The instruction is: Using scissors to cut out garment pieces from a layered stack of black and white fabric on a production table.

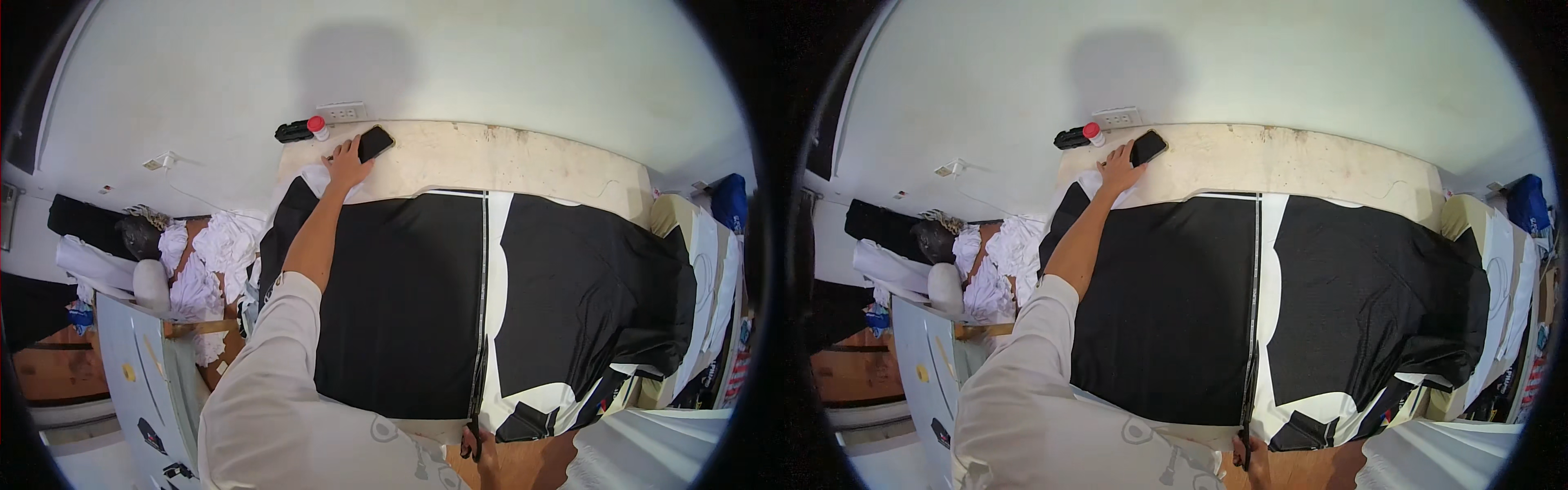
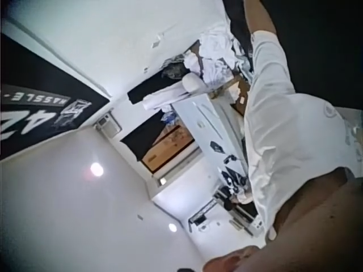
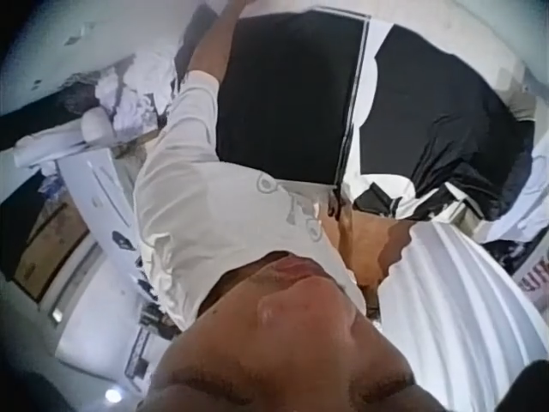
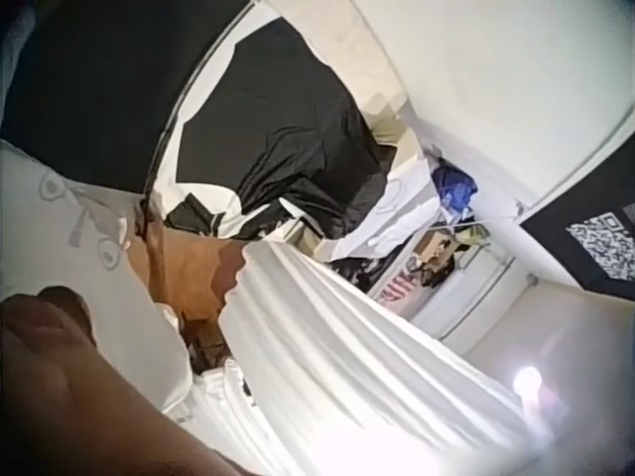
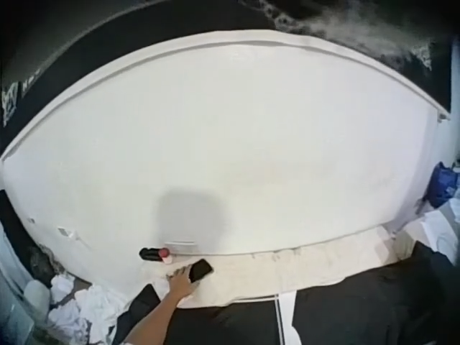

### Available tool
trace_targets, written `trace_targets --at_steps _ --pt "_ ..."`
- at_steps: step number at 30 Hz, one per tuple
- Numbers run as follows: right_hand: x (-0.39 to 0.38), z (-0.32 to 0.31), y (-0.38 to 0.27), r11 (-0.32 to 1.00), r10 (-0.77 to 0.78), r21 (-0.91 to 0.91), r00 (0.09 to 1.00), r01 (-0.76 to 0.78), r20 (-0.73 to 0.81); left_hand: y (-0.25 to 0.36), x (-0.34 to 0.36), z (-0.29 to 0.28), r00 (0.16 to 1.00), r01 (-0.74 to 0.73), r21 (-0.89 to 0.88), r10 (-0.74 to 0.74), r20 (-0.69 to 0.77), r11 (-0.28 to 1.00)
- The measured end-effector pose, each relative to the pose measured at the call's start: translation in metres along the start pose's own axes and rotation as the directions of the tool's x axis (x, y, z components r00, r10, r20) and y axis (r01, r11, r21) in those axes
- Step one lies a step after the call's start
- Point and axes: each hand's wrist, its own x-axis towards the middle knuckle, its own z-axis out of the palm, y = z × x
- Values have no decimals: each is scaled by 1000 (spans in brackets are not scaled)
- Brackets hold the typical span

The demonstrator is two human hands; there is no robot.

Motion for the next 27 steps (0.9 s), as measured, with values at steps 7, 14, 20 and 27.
trace_targets --at_steps 7,14,20,27 --pt "8 -3 17 1000 -30 12 999 29 23 -8 4 13 999 9 -13 -10 -40 1000" --pt "-3 4 -1 994 -98 44 994 96 39 -7 10 14 1000 -7 39 7 -11 999" --pt "-3 4 3 986 -164 54 984 160 70 -12 10 21 998 -24 -4 23 -54 1000" --pt "-3 0 29 986 -134 107 988 125 79 -18 8 14 992 -123 -47 124 4 991"
